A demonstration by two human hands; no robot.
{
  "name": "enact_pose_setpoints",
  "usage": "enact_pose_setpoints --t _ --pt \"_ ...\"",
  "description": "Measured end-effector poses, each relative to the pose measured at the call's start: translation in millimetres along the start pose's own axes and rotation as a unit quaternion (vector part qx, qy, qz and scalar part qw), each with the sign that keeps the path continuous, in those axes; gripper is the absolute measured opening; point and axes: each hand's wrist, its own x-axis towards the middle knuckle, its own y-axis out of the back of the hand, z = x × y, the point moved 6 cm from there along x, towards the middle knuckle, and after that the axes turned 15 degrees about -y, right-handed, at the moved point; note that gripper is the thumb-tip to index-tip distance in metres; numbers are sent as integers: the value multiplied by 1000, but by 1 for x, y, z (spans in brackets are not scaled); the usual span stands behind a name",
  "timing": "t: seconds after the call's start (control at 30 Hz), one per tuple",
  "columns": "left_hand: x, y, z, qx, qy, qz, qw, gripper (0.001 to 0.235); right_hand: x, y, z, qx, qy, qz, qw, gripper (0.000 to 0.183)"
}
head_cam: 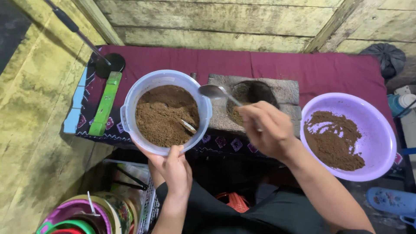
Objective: The person scoops brown powder from a plastic container into a stone mortar using a spoon, then grinds the powder with a pestle. They repeat this process, adding more powder and continuing to grind.
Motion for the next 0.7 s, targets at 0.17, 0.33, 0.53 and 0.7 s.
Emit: enact_pose_setpoints --t 0.17,0.33,0.53,0.7 --pt "-4 2 7 -19 -40 -19 999 106 16 -71 -10 -54 8 -57 997 9" --pt "-10 5 17 -17 -58 -15 998 107 20 -131 -6 -155 27 -124 980 11" --pt "-15 6 28 -1 -74 -45 996 108 32 -169 5 -11 -108 -166 980 13" --pt "-14 9 24 -44 -44 -34 997 110 48 -149 3 68 -107 -96 987 13"
